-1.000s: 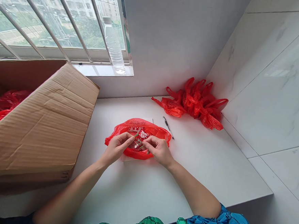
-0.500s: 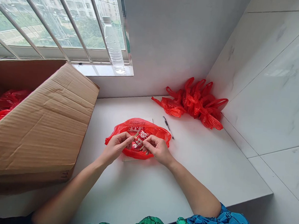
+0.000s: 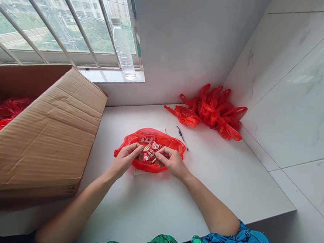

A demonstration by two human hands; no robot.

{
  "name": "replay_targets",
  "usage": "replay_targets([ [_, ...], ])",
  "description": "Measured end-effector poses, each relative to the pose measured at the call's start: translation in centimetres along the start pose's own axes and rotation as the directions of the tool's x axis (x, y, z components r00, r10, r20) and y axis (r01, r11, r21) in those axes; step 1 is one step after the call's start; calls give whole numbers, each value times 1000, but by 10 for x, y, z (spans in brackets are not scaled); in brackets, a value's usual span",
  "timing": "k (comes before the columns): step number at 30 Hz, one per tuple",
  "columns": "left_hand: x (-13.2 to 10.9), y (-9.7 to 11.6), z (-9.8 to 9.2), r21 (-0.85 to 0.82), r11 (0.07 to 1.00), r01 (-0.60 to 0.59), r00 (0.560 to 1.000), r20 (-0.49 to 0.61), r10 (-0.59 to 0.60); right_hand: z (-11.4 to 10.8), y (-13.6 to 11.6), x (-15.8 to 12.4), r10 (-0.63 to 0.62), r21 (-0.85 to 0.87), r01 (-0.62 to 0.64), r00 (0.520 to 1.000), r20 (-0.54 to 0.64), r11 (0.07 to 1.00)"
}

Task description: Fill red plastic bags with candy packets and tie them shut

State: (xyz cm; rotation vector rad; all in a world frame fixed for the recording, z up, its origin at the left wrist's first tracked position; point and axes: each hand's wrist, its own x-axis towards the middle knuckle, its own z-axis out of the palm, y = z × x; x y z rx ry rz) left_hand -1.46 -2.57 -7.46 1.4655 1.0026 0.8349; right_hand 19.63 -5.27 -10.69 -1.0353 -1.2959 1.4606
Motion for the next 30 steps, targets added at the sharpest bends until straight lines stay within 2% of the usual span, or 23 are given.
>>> replay_targets([
  [8,-1,1,0,18,1000,-3,1000,-14,3,2,-4,-1,-7,-8,7,1000,-3,1000],
  [24,1,6,-1,-70,997,-18,997,-73,12,1,-1,0,-6,-5,6,1000,-6,1000],
  [30,-1,7,0,-20,999,-37,995,-91,35,1,-3,0,-3,-21,3,1000,-11,1000],
])
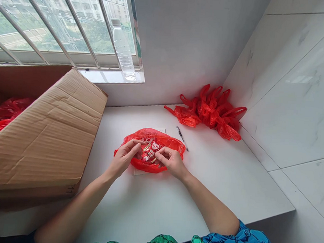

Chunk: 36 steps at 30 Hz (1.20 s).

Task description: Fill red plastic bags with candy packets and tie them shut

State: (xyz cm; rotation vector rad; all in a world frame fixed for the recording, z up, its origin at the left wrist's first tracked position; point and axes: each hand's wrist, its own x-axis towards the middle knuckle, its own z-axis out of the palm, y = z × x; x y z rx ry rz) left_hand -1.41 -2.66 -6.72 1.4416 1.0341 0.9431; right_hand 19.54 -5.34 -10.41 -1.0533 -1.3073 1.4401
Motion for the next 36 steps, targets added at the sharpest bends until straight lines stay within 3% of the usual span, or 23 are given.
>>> replay_targets([
  [11,-1,0,0,262,941,-214,977,71,202,0,-1,0,6,6,-6,1000,-10,1000],
  [26,0,-4,-3,282,933,-226,974,71,214,-1,1,0,-1,11,1,1000,-15,1000],
  [36,-3,-7,0,169,977,-129,965,250,84,0,1,0,23,60,-21,999,-28,998],
])
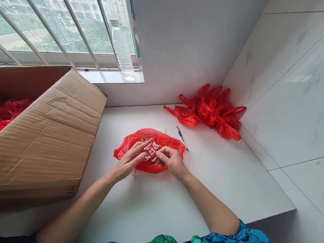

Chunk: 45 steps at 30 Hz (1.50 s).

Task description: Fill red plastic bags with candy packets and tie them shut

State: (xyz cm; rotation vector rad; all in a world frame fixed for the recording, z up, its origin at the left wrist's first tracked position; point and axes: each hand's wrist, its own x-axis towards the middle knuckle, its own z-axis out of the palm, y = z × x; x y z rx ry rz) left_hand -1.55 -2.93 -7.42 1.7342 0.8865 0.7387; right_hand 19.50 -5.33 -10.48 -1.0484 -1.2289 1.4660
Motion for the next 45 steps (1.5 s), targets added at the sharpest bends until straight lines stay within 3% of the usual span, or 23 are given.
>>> replay_targets([
  [45,0,-2,-1,46,998,-42,999,2,42,0,2,0,-14,21,14,1000,1,1000],
])
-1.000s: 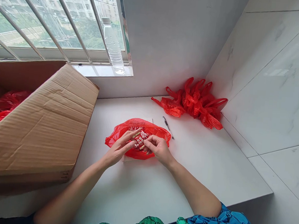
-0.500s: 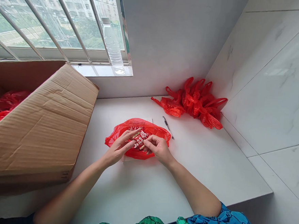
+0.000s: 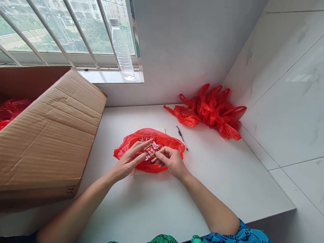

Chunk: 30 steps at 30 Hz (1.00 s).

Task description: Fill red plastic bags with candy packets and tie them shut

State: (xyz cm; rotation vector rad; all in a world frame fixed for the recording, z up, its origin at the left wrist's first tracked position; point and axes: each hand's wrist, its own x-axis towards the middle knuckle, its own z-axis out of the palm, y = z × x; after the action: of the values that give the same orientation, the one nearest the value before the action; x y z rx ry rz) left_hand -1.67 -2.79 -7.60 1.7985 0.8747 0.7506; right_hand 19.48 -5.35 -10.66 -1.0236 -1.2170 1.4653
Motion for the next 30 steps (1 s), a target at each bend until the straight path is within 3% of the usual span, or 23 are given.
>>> replay_targets([
  [13,0,1,-1,36,999,-7,1000,-5,8,0,-2,0,-9,-22,9,1000,-10,1000],
  [16,0,1,-3,60,998,-8,998,-56,11,-2,-3,0,-33,-60,30,998,-47,998],
  [19,2,-1,-5,205,979,-1,987,-156,33,-6,-2,1,-65,-123,52,992,-104,991],
  [23,1,-9,-5,535,842,61,984,-172,39,-8,1,1,-143,-316,90,978,-149,945],
  [27,-1,-22,-2,748,663,32,999,-42,-1,-7,2,0,-246,-563,124,958,-145,817],
  [30,-2,-28,1,812,583,-24,1000,27,3,-7,2,0,-259,-615,118,955,-145,779],
])
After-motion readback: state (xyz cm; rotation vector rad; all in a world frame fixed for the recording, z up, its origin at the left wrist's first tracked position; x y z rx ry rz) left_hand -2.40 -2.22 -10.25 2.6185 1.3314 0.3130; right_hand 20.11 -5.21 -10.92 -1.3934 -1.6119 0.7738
